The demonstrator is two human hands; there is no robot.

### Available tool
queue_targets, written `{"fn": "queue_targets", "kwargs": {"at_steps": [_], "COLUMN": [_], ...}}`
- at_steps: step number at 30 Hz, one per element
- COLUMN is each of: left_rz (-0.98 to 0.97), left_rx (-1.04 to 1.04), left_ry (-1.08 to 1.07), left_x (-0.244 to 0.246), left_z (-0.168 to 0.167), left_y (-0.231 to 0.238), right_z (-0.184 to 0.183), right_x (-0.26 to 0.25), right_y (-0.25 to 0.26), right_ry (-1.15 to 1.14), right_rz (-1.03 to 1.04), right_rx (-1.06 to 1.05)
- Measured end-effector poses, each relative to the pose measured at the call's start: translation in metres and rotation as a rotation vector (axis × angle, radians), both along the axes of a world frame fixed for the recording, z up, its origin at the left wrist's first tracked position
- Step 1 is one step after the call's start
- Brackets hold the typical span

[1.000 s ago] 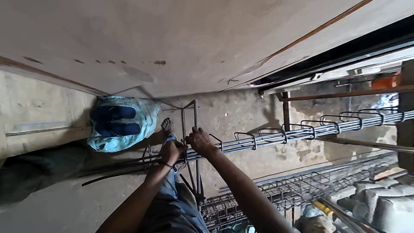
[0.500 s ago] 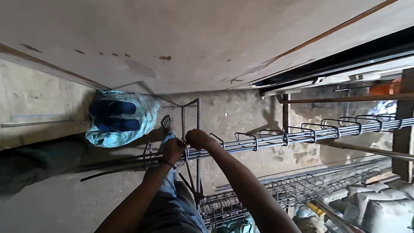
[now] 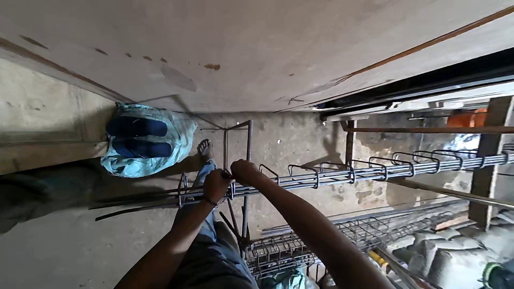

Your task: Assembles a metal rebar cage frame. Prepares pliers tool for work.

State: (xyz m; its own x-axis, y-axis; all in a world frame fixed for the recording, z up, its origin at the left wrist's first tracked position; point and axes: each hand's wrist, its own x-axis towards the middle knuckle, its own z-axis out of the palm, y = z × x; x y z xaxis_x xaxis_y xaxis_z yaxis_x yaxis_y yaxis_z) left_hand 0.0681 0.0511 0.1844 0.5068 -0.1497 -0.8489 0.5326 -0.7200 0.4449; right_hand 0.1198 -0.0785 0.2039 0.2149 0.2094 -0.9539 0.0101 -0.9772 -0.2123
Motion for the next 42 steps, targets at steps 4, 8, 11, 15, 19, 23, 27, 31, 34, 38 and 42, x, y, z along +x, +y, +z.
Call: {"fn": "queue_targets", "kwargs": {"at_steps": [4, 8, 11, 15, 19, 23, 27, 31, 34, 38, 42], "left_rz": [-0.02, -0.038, -0.062, -0.163, -0.188, -0.169, -0.117, -0.048, -0.048, -0.053, -0.139], "left_rx": [-0.038, -0.026, -0.013, -0.014, -0.1, -0.137, -0.189, -0.136, -0.142, -0.135, -0.058], "left_ry": [0.024, 0.033, 0.044, 0.081, 0.105, 0.114, 0.03, 0.01, 0.002, 0.045, 0.095], "left_x": [0.003, 0.005, 0.006, 0.015, 0.021, 0.024, 0.018, 0.017, 0.017, 0.019, 0.025], "left_z": [0.003, 0.006, 0.006, 0.002, -0.016, -0.019, -0.016, -0.016, -0.016, -0.023, -0.024], "left_y": [0.002, 0.002, 0.0, 0.002, 0.007, 0.012, 0.021, 0.017, 0.017, 0.022, 0.018], "right_z": [-0.007, -0.03, -0.025, -0.02, -0.015, -0.017, -0.009, -0.009, -0.008, -0.009, -0.001], "right_x": [0.003, 0.009, 0.019, 0.021, 0.014, 0.001, -0.019, -0.043, -0.056, -0.064, -0.077], "right_y": [-0.002, -0.007, -0.002, 0.005, 0.002, -0.009, -0.022, -0.045, -0.044, -0.032, -0.037], "right_ry": [0.045, 0.098, 0.159, 0.188, 0.148, 0.041, -0.096, -0.256, -0.322, -0.408, -0.549], "right_rz": [0.027, 0.078, 0.14, 0.162, 0.037, -0.051, -0.151, -0.372, -0.479, -0.464, -0.445], "right_rx": [-0.012, 0.066, 0.074, 0.058, 0.007, 0.0, 0.119, 0.307, 0.237, 0.23, 0.4]}}
